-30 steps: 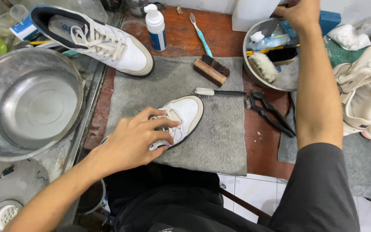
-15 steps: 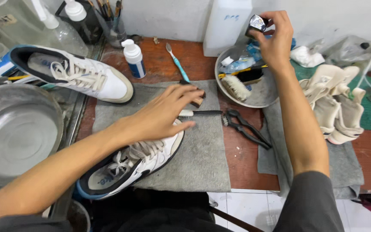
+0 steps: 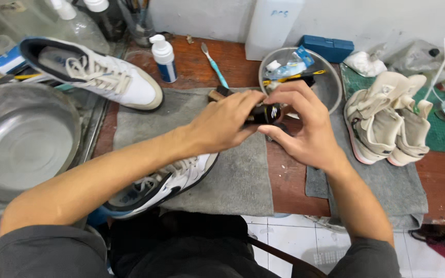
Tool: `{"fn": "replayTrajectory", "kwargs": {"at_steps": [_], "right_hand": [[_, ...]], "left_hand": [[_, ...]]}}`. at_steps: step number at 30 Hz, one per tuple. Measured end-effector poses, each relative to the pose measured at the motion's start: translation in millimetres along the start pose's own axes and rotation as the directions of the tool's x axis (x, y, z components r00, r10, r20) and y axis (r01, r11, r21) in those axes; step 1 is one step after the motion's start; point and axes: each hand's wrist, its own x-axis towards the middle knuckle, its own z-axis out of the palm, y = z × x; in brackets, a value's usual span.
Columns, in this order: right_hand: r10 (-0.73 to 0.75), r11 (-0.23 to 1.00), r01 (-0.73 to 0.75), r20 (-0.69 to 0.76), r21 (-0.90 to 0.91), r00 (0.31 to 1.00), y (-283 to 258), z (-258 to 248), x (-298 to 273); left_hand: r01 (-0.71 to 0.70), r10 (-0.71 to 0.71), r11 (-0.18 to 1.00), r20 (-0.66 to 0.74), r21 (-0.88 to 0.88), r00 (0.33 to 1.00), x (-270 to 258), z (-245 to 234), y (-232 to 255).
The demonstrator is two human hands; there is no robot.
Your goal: The person scrubs a white sneaker with a small brush and then with a purple eraser, focusing on the toe box and side panels. The person holds the shoe steady with the left hand while scrubbing with the right hand, rotating the shoe to access different areas.
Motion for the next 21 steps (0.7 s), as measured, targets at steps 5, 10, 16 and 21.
{"fn": "replayTrajectory", "kwargs": {"at_steps": [5,10,16,21], "right_hand": [[0.054,0.987,-0.059,-0.041,-0.149,0.998,-7.1,28.0,-14.8],[0.067,0.97,-0.072,-0.031,-0.233,0.997,-16.8,37.8,-14.6],[0.076,0.994,-0.086,-0.123,-0.07,0.989,-10.8,44.7,-4.9],[0.573,0.626,-0.401,-0.045,0.669,0.819,4.3,82.1,-22.9]], "left_hand": [[0.0,0.019,0.962,-0.066,0.272,0.998,-33.1,-22.1,18.4],[-0.013,0.033,0.97,-0.08,0.244,0.996,-51.5,-25.8,18.2],[0.038,-0.037,0.998,0.014,-0.056,0.999,-53.3,-49.3,21.6],[-0.023,0.241,0.655,-0.18,0.756,0.954,-42.5,-31.1,-11.3]]}}
